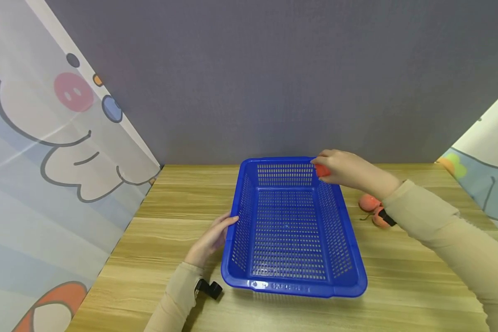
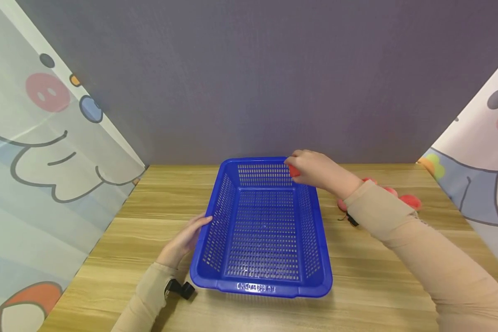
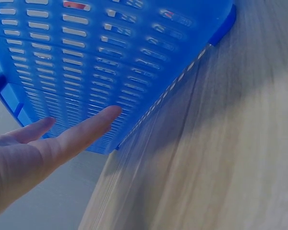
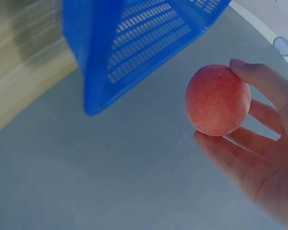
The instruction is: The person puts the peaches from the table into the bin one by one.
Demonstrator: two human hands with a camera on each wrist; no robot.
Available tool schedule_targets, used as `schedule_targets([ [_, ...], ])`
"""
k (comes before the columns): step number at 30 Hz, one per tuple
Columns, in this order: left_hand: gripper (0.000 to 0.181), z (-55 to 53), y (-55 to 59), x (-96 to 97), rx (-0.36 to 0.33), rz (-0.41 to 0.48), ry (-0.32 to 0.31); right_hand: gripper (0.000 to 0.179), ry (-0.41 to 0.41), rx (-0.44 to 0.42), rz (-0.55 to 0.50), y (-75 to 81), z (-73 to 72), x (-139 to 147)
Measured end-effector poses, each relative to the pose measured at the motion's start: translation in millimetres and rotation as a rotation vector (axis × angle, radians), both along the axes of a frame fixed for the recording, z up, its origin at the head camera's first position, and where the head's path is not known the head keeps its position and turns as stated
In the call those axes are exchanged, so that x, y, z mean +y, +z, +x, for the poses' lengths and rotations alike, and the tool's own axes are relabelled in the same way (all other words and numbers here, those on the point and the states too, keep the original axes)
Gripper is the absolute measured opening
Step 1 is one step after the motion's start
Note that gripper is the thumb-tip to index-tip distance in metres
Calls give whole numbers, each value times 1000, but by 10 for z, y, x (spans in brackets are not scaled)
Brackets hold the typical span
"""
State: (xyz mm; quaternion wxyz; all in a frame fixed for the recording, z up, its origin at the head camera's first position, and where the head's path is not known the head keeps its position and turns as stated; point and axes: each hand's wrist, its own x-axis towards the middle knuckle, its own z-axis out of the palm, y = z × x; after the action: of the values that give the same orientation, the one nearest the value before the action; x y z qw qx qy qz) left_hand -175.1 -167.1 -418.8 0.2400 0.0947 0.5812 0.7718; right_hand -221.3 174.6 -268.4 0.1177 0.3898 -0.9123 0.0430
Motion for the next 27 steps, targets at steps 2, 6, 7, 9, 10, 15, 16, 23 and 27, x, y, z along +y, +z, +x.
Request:
schedule_targets([
  [2, 50, -1, 1, -1, -1, 1, -2, 36, 0, -1, 8, 6, -47, -87],
  [6, 49, -2, 6, 1, -3, 9, -6, 35, -17, -20, 26, 21, -115, -265],
  [7, 49, -3, 6, 2, -3, 10, -6, 34, -16, -22, 29, 21, -130, -311],
  [9, 49, -7, -5, -1, 4, 9, -10, 32, -4, -25, 30, 14, -156, -391],
  [10, 49, -12, -12, -2, 6, 7, -11, 31, 7, -24, 26, 8, -166, -428],
  [15, 49, -25, -29, -3, 3, -6, -10, 28, 50, -28, 11, -103, -288, -578],
  [16, 49, -26, -29, -1, -2, -7, -9, 28, 50, -39, 15, -120, -305, -612],
  [23, 49, -27, -19, 9, -10, -4, -5, 19, 25, -107, 74, -234, -337, -857],
  [27, 49, -27, -18, 11, -8, -3, -1, 22, 0, -148, 92, -297, -377, -983],
])
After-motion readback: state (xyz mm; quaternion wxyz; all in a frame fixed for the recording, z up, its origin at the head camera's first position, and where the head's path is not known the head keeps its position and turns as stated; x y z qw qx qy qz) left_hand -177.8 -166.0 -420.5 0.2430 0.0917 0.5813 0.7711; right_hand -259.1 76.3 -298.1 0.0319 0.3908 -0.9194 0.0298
